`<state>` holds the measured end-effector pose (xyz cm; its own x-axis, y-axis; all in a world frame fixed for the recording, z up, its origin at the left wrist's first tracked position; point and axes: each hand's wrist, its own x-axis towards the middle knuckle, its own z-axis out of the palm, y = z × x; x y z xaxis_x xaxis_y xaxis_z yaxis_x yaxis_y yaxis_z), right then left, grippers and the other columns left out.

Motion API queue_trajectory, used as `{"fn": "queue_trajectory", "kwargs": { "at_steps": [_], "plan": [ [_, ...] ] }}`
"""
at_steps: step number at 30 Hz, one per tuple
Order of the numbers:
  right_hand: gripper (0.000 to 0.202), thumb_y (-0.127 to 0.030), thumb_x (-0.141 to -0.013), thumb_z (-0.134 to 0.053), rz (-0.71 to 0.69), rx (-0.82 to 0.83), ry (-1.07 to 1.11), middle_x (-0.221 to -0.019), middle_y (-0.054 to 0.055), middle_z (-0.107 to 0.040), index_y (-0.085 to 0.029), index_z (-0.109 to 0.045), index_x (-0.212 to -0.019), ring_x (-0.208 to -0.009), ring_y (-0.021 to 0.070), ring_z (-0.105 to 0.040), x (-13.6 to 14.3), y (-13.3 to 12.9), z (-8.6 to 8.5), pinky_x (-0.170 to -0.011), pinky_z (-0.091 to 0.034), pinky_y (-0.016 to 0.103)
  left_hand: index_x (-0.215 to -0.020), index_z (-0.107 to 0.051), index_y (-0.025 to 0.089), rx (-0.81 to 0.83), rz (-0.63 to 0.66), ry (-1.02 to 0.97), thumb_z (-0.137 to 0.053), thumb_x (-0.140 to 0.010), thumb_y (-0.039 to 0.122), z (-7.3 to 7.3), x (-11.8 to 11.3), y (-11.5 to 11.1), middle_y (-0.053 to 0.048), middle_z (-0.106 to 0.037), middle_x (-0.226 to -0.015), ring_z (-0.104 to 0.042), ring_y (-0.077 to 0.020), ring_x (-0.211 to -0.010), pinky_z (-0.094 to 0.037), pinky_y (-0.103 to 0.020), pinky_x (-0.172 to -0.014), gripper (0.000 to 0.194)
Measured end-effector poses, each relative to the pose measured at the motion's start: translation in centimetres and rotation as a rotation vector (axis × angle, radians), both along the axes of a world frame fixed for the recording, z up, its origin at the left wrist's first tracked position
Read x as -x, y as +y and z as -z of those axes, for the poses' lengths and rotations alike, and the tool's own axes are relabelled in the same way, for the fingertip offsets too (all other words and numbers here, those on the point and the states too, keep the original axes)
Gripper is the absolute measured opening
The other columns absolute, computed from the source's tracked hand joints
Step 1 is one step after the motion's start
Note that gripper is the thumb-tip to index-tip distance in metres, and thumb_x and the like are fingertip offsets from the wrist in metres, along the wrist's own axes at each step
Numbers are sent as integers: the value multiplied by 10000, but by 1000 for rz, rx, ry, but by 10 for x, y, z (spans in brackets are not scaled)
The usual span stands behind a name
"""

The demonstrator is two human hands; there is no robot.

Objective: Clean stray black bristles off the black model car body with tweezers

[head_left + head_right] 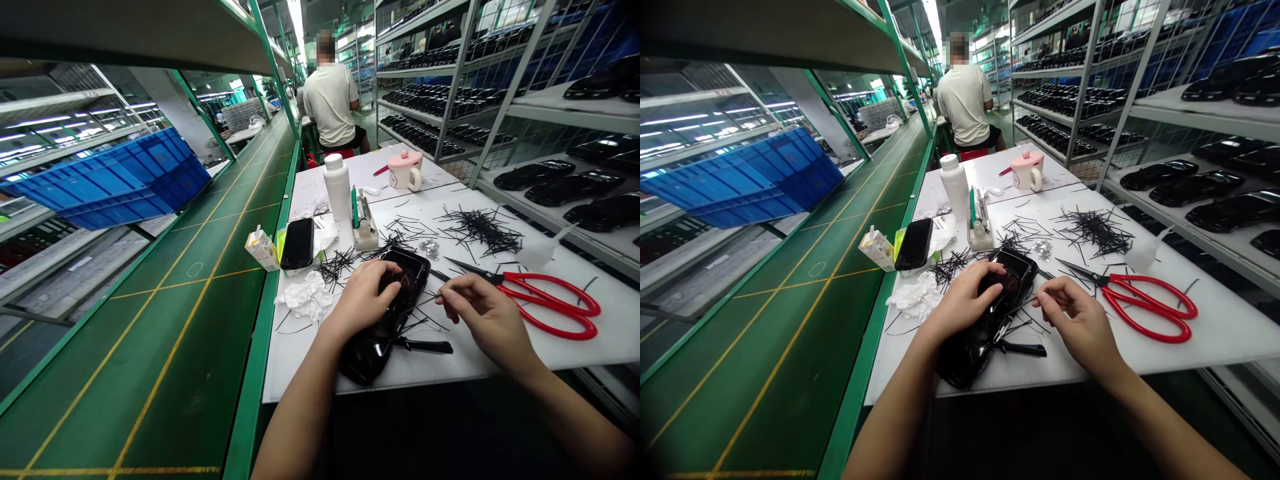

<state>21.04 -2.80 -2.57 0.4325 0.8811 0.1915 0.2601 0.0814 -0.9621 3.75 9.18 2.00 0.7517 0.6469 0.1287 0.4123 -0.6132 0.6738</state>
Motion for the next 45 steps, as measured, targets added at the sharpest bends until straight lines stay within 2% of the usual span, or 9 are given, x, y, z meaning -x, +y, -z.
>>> {"fn": "queue_trajectory", "kwargs": {
  "at_steps": [14,22,29,38,45],
  "plan": [
    [196,-439,-888,-631,27,-26,51,-726,21,-647,-252,-626,-830,-591,153,-544,2,-1,-4,-531,-461,275,-1115,-589,219,-6,2,0,-521,-921,228,-1,0,-1,-37,-638,-1247,-545,-206,-1220,-383,-352,-1093,206],
    [181,-398,-914,-605,-68,-48,-53,-731,16,-636,-232,-614,-841,-600,146,-576,1,1,1,-567,-494,264,-1107,-591,206,-18,14,-9,-523,-920,213,0,0,0,-38,-642,-1233,-554,-198,-1196,-389,-341,-1079,199],
    [126,-322,-945,-567,-146,-94,-242,-701,-20,-605,-232,-614,-870,-596,126,-569,6,0,-1,-577,-463,246,-1101,-589,209,-26,17,-13,-519,-924,214,1,0,0,-37,-640,-1236,-549,-195,-1200,-385,-342,-1079,190],
    [103,-312,-946,-578,-99,-112,-233,-746,-18,-611,-240,-628,-891,-620,121,-583,2,0,0,-589,-476,234,-1098,-589,217,-30,26,-3,-514,-928,218,1,0,0,-32,-639,-1240,-546,-193,-1210,-382,-344,-1093,187],
    [89,-299,-944,-582,-130,-123,-257,-708,-28,-607,-241,-629,-897,-598,115,-574,5,2,-1,-581,-468,231,-1095,-589,220,-28,27,-2,-515,-924,217,0,0,-1,-41,-642,-1239,-551,-200,-1213,-387,-356,-1101,186]
  ]
}}
